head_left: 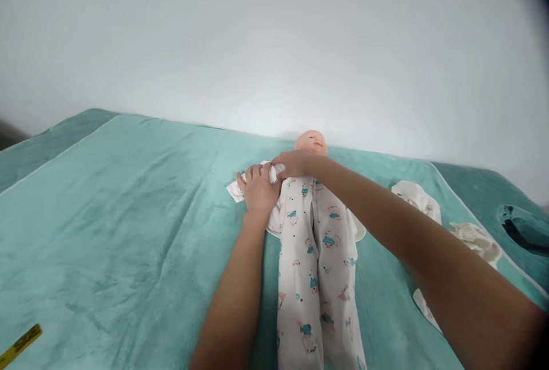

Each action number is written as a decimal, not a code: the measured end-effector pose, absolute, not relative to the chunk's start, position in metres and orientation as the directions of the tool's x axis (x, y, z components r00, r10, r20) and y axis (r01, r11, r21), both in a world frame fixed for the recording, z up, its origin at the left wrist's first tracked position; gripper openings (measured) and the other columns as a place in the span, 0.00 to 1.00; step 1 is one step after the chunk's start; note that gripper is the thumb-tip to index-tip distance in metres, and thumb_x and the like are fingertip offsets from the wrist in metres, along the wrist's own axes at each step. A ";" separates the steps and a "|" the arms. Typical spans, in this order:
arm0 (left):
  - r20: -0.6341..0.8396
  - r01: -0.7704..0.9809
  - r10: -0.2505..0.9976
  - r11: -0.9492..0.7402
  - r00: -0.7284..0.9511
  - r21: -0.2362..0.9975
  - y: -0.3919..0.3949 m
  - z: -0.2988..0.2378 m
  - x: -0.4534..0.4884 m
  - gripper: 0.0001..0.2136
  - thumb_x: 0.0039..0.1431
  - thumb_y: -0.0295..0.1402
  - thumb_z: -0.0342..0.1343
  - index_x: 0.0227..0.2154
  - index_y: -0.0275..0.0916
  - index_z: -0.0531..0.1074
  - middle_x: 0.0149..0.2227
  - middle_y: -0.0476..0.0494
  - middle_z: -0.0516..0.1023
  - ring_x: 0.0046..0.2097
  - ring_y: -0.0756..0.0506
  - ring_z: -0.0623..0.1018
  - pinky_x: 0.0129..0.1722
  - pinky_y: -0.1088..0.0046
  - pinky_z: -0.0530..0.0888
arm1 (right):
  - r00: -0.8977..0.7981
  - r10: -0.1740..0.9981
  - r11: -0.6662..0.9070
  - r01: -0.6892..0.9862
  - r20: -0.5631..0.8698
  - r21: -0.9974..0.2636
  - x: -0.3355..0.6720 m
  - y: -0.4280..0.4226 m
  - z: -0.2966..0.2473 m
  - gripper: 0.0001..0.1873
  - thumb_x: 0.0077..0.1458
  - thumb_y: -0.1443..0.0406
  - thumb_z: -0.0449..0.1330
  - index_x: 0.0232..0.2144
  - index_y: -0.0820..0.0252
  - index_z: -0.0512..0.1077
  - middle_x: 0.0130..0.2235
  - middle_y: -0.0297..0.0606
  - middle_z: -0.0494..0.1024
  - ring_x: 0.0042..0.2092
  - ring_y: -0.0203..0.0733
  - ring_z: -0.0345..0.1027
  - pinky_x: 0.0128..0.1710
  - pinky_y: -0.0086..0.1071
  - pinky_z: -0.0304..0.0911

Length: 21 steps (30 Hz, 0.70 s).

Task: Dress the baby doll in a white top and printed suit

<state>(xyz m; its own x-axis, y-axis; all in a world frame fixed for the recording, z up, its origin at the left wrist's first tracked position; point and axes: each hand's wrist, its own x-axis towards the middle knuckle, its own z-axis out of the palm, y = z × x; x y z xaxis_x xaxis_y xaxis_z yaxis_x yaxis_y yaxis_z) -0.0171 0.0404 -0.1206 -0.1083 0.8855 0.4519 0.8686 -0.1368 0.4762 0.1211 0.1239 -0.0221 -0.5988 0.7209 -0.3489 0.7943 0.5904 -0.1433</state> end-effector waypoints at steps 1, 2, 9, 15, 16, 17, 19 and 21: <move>0.444 0.868 0.889 -0.134 -0.108 0.478 0.040 -0.119 -0.017 0.21 0.62 0.46 0.55 0.56 0.48 0.69 0.54 0.33 0.75 0.61 0.29 0.68 0.63 0.30 0.50 | -0.589 0.730 0.582 0.801 -0.346 -0.136 0.122 0.123 -0.021 0.27 0.56 0.54 0.59 0.59 0.43 0.69 0.56 0.40 0.74 0.46 0.52 0.73 0.36 0.37 0.64; 0.435 0.867 0.894 -0.130 -0.107 0.481 0.040 -0.117 -0.017 0.22 0.62 0.46 0.55 0.57 0.48 0.68 0.55 0.33 0.75 0.61 0.29 0.67 0.63 0.30 0.49 | -0.587 0.735 0.581 0.804 -0.340 -0.131 0.123 0.121 -0.020 0.27 0.57 0.54 0.59 0.59 0.42 0.68 0.56 0.40 0.74 0.47 0.53 0.73 0.36 0.37 0.64; 0.349 0.846 0.930 -0.096 -0.111 0.524 0.031 -0.104 -0.015 0.25 0.61 0.46 0.55 0.60 0.48 0.67 0.57 0.32 0.73 0.64 0.27 0.64 0.62 0.26 0.46 | -0.576 0.761 0.588 0.807 -0.297 -0.057 0.140 0.115 -0.010 0.28 0.61 0.55 0.55 0.63 0.37 0.64 0.58 0.40 0.71 0.49 0.52 0.72 0.41 0.38 0.65; 0.318 0.857 0.940 -0.060 -0.125 0.512 0.024 -0.110 -0.019 0.24 0.61 0.39 0.55 0.61 0.50 0.65 0.58 0.32 0.72 0.64 0.28 0.64 0.61 0.26 0.49 | -0.596 0.765 0.611 0.791 -0.243 -0.017 0.166 0.118 -0.005 0.24 0.61 0.56 0.56 0.59 0.39 0.69 0.55 0.38 0.73 0.49 0.50 0.72 0.46 0.39 0.64; 0.310 0.863 0.942 -0.047 -0.129 0.503 0.022 -0.112 -0.019 0.24 0.61 0.38 0.54 0.61 0.50 0.65 0.57 0.33 0.72 0.63 0.29 0.65 0.61 0.26 0.49 | -0.585 0.775 0.602 0.799 -0.239 -0.006 0.171 0.117 -0.002 0.24 0.60 0.56 0.57 0.59 0.39 0.69 0.55 0.39 0.73 0.49 0.50 0.72 0.46 0.39 0.63; 0.300 0.869 0.944 -0.033 -0.134 0.494 0.021 -0.112 -0.019 0.24 0.62 0.36 0.53 0.61 0.50 0.64 0.57 0.33 0.73 0.62 0.30 0.66 0.61 0.27 0.49 | -0.573 0.785 0.591 0.807 -0.236 0.005 0.175 0.116 0.002 0.24 0.59 0.56 0.57 0.59 0.39 0.70 0.54 0.39 0.73 0.49 0.50 0.72 0.46 0.39 0.63; 0.285 0.876 0.948 -0.010 -0.146 0.482 0.019 -0.112 -0.018 0.23 0.63 0.35 0.51 0.61 0.49 0.65 0.56 0.34 0.74 0.61 0.31 0.67 0.62 0.28 0.49 | -0.558 0.801 0.574 0.819 -0.215 0.014 0.183 0.111 0.011 0.25 0.57 0.57 0.59 0.58 0.39 0.70 0.53 0.39 0.73 0.49 0.50 0.71 0.46 0.39 0.63; 0.280 0.876 0.948 -0.002 -0.152 0.482 0.018 -0.110 -0.018 0.21 0.64 0.35 0.50 0.59 0.48 0.67 0.55 0.35 0.74 0.60 0.32 0.68 0.62 0.30 0.49 | -0.560 0.806 0.572 0.820 -0.193 0.009 0.188 0.105 0.020 0.25 0.56 0.58 0.61 0.57 0.41 0.71 0.52 0.39 0.74 0.50 0.51 0.71 0.46 0.38 0.63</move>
<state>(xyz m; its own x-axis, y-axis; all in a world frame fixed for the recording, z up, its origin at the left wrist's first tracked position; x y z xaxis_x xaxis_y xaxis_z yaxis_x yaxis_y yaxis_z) -0.0176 0.0181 -0.1102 -0.1518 0.9480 0.2797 0.8761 -0.0020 0.4822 0.1879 0.1048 0.0198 -0.5596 0.8060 -0.1928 0.8204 0.5717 0.0089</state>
